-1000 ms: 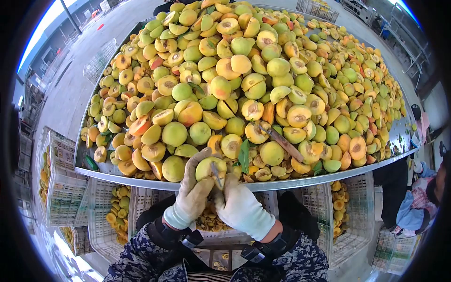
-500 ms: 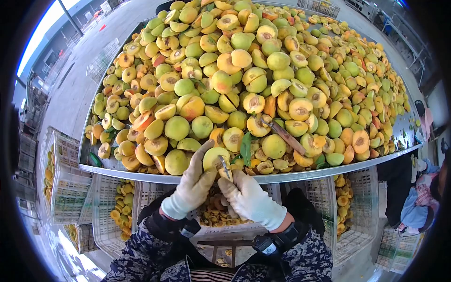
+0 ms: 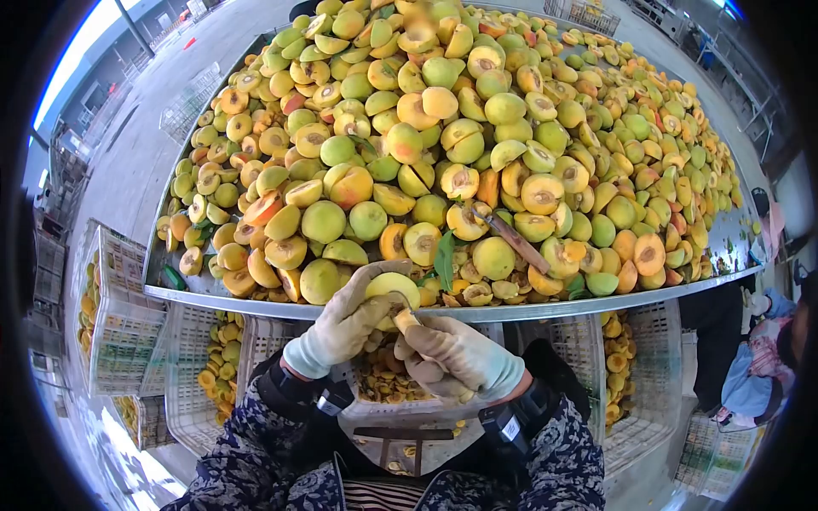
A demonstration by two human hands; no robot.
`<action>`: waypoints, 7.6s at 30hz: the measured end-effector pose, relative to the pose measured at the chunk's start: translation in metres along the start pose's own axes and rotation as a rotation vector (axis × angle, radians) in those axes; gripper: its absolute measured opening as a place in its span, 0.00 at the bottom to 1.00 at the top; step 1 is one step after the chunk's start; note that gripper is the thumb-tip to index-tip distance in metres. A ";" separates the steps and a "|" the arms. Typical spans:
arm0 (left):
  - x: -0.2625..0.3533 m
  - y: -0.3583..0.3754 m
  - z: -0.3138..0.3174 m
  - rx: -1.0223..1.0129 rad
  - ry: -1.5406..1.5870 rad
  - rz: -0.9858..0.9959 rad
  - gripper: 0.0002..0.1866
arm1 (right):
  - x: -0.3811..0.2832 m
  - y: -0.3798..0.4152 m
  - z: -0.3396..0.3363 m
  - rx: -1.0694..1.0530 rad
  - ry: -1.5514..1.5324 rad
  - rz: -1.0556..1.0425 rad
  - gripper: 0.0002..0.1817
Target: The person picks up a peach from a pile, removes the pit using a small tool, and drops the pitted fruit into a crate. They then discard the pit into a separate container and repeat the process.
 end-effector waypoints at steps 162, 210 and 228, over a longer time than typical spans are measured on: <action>0.008 -0.007 0.027 0.139 -0.253 0.080 0.22 | -0.002 0.014 -0.008 0.101 0.371 -0.145 0.16; -0.023 0.002 0.037 0.208 0.654 -0.196 0.29 | -0.030 0.009 -0.027 0.348 0.331 -0.793 0.18; -0.021 0.010 0.005 0.284 0.264 0.033 0.38 | -0.012 -0.018 0.013 0.357 1.251 -0.976 0.13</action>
Point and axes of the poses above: each hand's wrist, its own y-axis away from the middle knuckle, its own z-axis out of the palm, x = y × z, the point moved 6 cm from there along -y, towards the middle knuckle, and after that the axes turned 15 degrees about -y, right-handed, at the moved point
